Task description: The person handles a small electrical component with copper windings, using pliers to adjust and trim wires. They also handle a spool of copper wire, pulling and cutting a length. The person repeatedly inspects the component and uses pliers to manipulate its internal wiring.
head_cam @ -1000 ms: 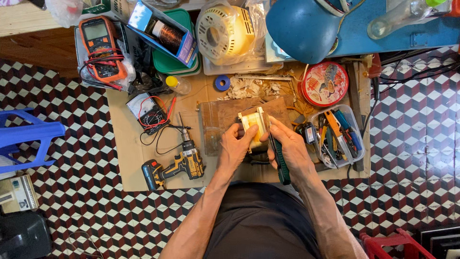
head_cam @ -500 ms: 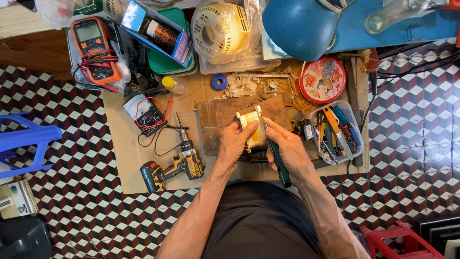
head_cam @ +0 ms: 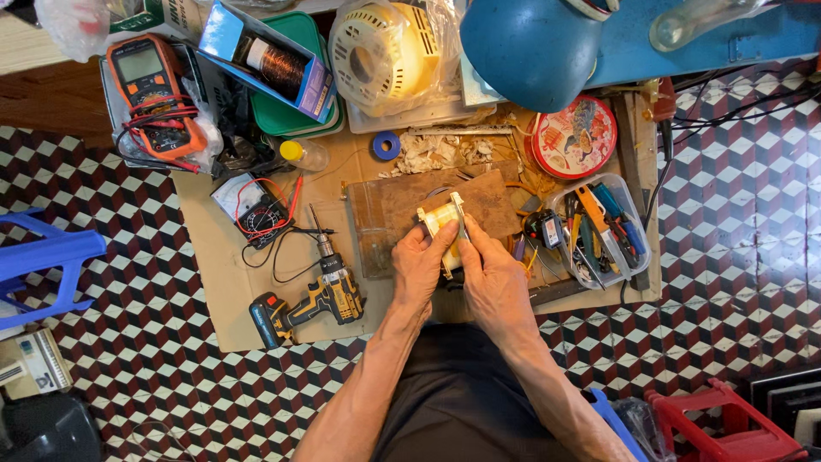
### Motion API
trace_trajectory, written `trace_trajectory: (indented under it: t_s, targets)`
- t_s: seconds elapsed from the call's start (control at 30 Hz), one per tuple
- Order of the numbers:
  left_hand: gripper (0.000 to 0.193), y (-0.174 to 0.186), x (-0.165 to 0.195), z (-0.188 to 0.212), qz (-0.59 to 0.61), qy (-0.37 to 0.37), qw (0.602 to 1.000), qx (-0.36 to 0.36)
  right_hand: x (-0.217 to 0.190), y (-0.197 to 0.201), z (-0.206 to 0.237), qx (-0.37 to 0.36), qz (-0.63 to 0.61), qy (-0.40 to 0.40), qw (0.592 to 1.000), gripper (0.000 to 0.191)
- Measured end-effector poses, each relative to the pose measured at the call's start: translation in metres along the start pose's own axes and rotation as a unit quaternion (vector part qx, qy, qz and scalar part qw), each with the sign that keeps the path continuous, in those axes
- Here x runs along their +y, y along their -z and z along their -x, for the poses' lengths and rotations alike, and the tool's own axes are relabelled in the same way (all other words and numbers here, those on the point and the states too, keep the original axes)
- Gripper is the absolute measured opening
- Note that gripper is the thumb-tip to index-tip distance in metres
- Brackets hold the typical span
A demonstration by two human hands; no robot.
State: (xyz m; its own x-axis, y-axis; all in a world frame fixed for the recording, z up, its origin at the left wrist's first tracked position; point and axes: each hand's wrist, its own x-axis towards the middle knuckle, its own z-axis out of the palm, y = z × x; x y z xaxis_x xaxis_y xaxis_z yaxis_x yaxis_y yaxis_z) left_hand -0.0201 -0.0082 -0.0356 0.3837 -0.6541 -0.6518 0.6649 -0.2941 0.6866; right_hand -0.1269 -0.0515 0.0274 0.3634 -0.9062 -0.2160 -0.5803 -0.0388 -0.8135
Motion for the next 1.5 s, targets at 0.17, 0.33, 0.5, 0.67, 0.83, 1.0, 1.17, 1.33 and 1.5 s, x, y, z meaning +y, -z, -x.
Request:
trace_trajectory:
  t_s: [0.17,0.33,0.5,0.67,0.83,1.0,1.17,1.33,1.5]
  targets:
    - [0.036,-0.009,-0.013,-0.001,0.074,-0.017,0.997,0.02,-0.012,0.021,0.005,-0.051,0.08,-0.059,0.994,0.045]
    - [0.037,-0.013,-0.019,0.0,0.065,0.003,0.997,0.043,-0.022,0.043,0.007,-0.072,0.151,-0.072,0.983,0.04]
    - [0.042,-0.02,-0.022,0.003,0.057,0.017,0.996,0.066,-0.019,0.032,0.012,-0.045,0.209,-0.068,0.974,0.044]
    - [0.048,-0.027,-0.022,0.006,0.069,0.017,0.995,0.073,-0.011,0.027,0.016,-0.017,0.217,-0.04,0.975,0.045]
    - [0.048,-0.029,-0.02,0.007,0.06,0.032,0.995,0.07,-0.011,0.033,0.012,-0.048,0.18,-0.075,0.98,0.044]
    - [0.049,-0.028,-0.019,0.006,0.056,0.024,0.996,0.063,-0.009,0.062,-0.012,-0.1,0.019,-0.033,0.994,0.038]
    - [0.048,-0.028,-0.023,0.006,0.042,0.03,0.995,0.082,-0.015,0.083,-0.015,-0.165,-0.021,-0.15,0.975,0.043]
    - [0.049,-0.025,-0.023,0.0,0.052,0.008,0.997,0.049,-0.009,0.114,0.004,-0.063,0.017,-0.144,0.987,0.044]
    - [0.051,-0.016,-0.015,0.001,0.058,0.04,0.997,0.026,0.019,0.119,0.02,-0.049,-0.004,-0.303,0.952,0.044]
